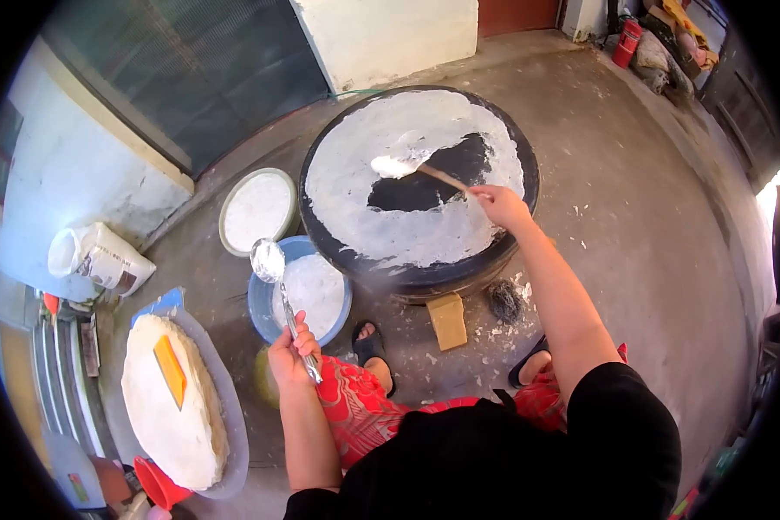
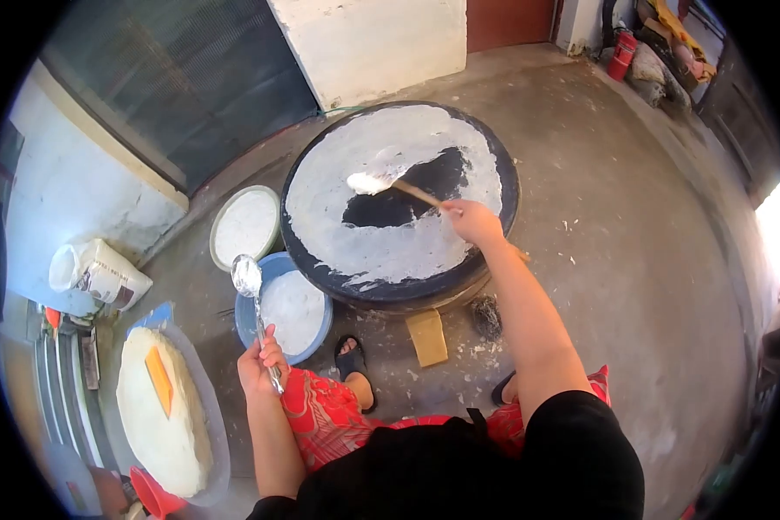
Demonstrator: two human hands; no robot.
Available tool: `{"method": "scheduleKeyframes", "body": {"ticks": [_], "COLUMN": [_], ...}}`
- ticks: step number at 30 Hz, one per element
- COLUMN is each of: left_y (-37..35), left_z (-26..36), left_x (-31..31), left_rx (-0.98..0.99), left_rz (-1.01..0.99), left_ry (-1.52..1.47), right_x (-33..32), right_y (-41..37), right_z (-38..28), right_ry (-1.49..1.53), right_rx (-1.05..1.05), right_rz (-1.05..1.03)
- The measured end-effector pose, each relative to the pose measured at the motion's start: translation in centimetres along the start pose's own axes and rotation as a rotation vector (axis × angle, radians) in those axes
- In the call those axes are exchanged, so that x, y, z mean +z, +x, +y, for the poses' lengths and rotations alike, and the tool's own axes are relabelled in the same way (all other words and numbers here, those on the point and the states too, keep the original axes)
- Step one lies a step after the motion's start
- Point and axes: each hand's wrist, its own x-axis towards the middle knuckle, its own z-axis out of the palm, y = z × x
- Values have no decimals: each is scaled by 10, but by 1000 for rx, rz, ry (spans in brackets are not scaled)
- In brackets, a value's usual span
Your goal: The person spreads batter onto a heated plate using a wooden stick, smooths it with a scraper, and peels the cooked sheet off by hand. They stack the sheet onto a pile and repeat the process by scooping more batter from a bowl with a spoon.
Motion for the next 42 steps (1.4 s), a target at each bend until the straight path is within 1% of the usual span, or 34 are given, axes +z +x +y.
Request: {"method": "scheduleKeyframes", "body": {"ticks": [1,2,4,5,7,8,10,11,12,14,15,17,18,20,21,22,24,27,28,30,31,32,34,35,38,39,41,42], "left_y": [0,0,0,0,-1,-1,-2,-3,-3,-3,-2,-1,-2,-1,0,0,-1,-1,-1,0,0,0,0,-1,-2,-2,1,1], "left_z": [0,0,1,1,0,0,1,1,2,5,7,8,8,8,8,9,9,12,13,14,15,14,12,12,11,12,13,12], "left_x": [-1,-1,1,2,1,1,1,0,-1,-3,-4,-7,-7,-4,-3,-3,-5,-9,-11,-12,-11,-9,-5,-4,-3,-4,-8,-7], "left_rx": [10,17,13,8,4,-3,-7,-12,-12,-6,-5,-19,-21,-39,-39,-56,-71,-67,-60,-58,-44,-31,-44,-49,-55,-59,-52,-56], "left_rz": [-8,-15,-5,2,3,-5,-10,-15,-15,-25,-25,-52,-49,-57,-56,-67,-72,-62,-77,-96,-81,-66,-61,-54,-24,-23,-51,-55], "left_ry": [7,17,19,17,12,10,8,6,3,11,10,0,2,-22,-19,-31,-42,-29,-13,5,15,25,9,-8,12,17,7,10], "right_x": [8,23,49,53,53,43,10,-4,-18,-36,-28,6,27,77,97,116,129,98,90,77,78,84,96,98,68,63,52,55], "right_y": [7,17,34,36,27,20,2,-1,-12,-31,-36,-55,-67,-77,-84,-84,-78,-67,-65,-67,-74,-83,-100,-92,-62,-57,-49,-52], "right_z": [7,18,30,32,19,15,5,5,1,-6,-5,-2,-9,-12,-17,-14,-5,3,3,1,-4,-5,-5,7,25,23,23,21], "right_ry": [19,18,0,1,-89,-90,-233,-284,-287,-401,-402,-396,-370,-576,-602,-590,-651,-706,-709,-402,-363,-364,-433,-522,-685,-683,-421,-420], "right_rx": [66,70,-170,-169,-342,-341,-337,-276,-276,-276,-278,-378,-437,-507,-592,-685,-587,-423,-423,-237,-222,-215,-558,-572,-304,-297,-153,-150], "right_rz": [112,108,165,162,24,21,-156,-179,-180,16,16,452,511,466,414,436,407,410,410,423,402,405,328,340,433,434,437,442]}}
